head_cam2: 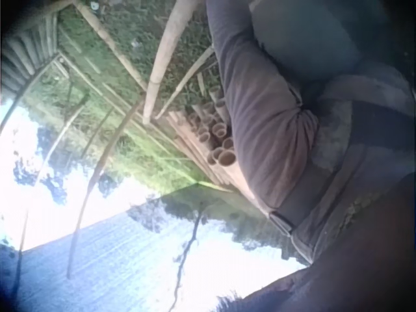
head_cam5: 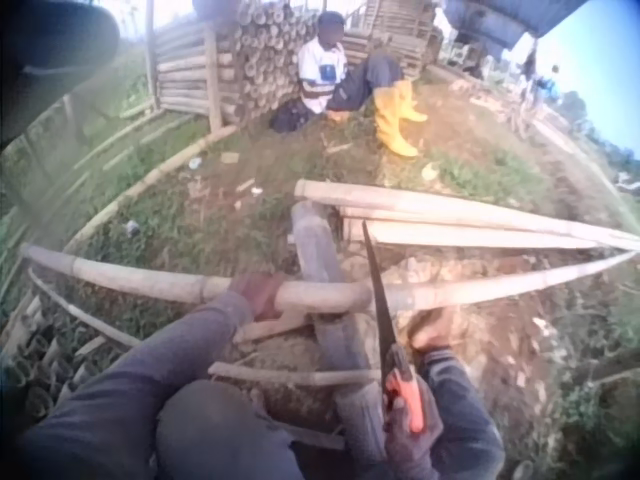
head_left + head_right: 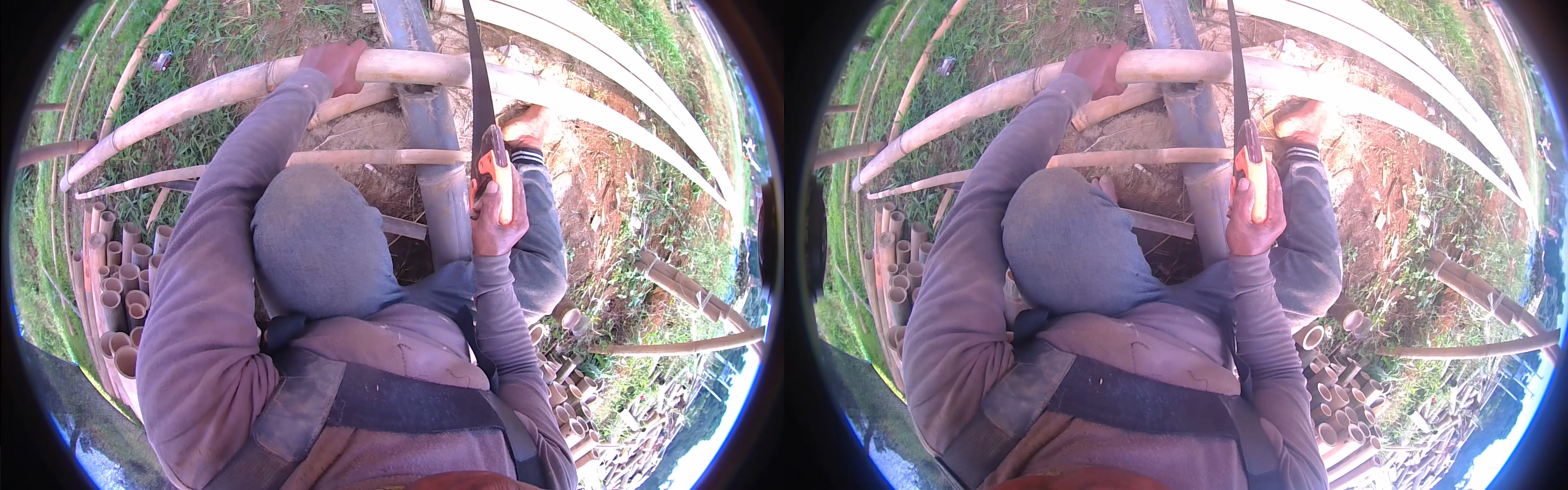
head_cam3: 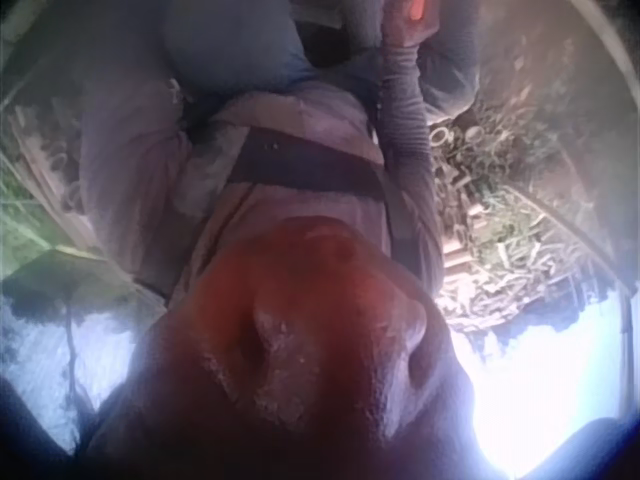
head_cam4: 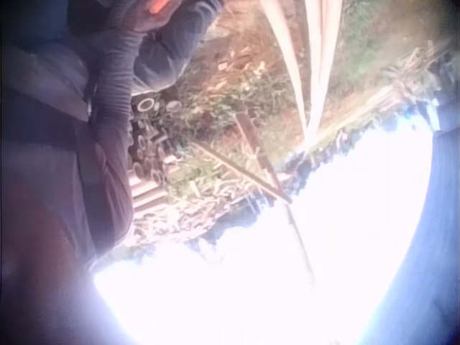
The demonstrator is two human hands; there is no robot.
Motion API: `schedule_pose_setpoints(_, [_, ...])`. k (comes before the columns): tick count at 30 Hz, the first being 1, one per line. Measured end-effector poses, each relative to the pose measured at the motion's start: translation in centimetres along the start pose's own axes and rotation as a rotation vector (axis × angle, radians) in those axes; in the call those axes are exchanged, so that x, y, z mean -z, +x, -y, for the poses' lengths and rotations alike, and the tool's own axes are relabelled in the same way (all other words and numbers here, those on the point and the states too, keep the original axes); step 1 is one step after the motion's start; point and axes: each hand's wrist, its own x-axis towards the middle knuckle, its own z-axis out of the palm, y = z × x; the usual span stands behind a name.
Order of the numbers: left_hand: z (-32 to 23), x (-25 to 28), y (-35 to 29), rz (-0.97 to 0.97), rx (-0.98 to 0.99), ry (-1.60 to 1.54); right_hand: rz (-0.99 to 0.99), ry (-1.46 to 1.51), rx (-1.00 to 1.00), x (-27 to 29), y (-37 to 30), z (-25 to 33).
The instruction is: The person sits on the ground and uses a hand saw to cut long bamboo poles into shorter sections. The person repeatedly positions the bamboo, saws through it, and places the cut pieces aside.
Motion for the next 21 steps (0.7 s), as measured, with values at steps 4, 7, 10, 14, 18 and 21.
schedule_pose_setpoints(4, [0.5,-0.1,0.1,0.022,0.014,0.006,0.079,0.049,-0.177,3.2,-3.6,0.7])
schedule_pose_setpoints(7, [0.2,-0.1,0.1,0.047,0.022,-0.003,0.041,0.065,-0.1,3.7,-4.6,-1.3])
schedule_pose_setpoints(10, [-0.1,-0.2,0.1,0.047,0.021,-0.021,0.064,0.117,-0.267,1.7,-1.8,-0.6])
schedule_pose_setpoints(14, [-0.2,0.0,0.1,0.0,0.03,-0.017,0.034,0.058,-0.1,-1.9,4.0,-1.5])
schedule_pose_setpoints(18, [0.1,0.3,0.0,0.023,0.034,-0.012,0.081,0.084,-0.193,1.4,-1.1,1.6])
schedule_pose_setpoints(21, [0.3,-0.1,0.1,0.043,0.036,-0.02,0.111,0.06,-0.225,5.9,-6.6,1.5])
